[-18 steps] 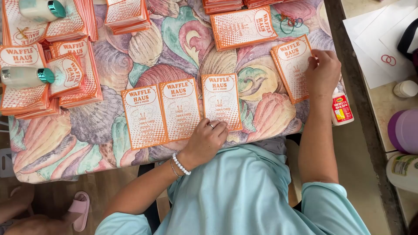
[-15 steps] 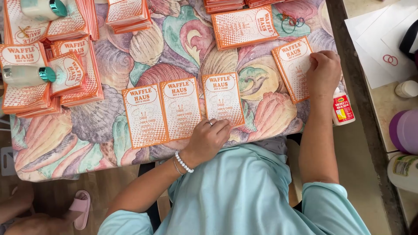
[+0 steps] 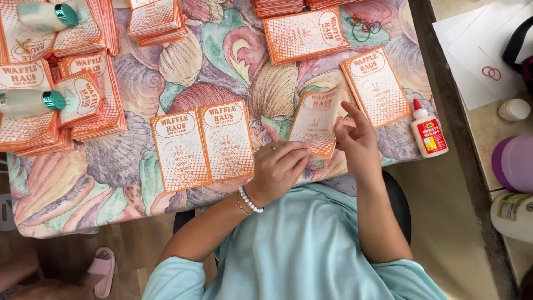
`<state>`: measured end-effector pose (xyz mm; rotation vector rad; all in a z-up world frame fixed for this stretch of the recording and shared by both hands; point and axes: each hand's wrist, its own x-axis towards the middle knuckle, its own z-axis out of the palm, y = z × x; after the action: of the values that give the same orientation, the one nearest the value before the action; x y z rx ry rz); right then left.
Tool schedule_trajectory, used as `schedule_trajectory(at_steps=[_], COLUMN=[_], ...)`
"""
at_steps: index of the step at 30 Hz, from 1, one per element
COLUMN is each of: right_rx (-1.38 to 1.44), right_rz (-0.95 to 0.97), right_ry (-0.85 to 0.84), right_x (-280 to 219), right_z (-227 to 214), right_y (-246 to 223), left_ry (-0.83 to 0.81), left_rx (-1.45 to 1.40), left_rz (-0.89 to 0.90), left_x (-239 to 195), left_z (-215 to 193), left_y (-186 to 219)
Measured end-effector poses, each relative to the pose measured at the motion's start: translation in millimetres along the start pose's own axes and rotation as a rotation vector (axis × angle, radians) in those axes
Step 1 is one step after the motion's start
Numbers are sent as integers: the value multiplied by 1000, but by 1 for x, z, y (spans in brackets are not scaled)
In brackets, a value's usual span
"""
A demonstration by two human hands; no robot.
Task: Applying glue to paper bag templates and folding them to assemble the bags.
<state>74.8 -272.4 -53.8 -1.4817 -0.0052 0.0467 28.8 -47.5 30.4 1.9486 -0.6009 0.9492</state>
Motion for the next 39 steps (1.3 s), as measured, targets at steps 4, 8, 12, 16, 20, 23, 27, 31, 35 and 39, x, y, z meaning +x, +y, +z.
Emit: schedule_trajectory(at_steps=[4,8,12,16,20,23,27,31,35,39], right_rx=[127,137,172,169,-22,-26,27,40,-1,65], right_rz=[15,2,58,37,53,67,47,36,20,51], right_ry=[43,26,52,46,-117,-143,-117,-90,-42,-23], right_x=[-3,-5,-8,-4,-9,-14,-20,-16,-15,-12], right_z=[12,23,36,25,24,25,29,25,32,24], right_y=[-15,-42,-59,-29,-45,-56,-68,-52,-48,-24], left_ry=[2,31,11,-85,-311,-286,-239,-196,-148,-162], left_rx=[-70,-266,-255,-85,-7,2,108,99,168,198], left_rz=[-64,-272,-308,-117,-220,-244,-184,-207,-197,-196], left_x=[-5,-5,-19,-10,-11,-8,-14,-8,-11,-15], left_z=[6,5,10,6,4,1,1,-1,2,7], left_y=[1,2,-7,-2,-10,-14,-22,-17,-21,-23])
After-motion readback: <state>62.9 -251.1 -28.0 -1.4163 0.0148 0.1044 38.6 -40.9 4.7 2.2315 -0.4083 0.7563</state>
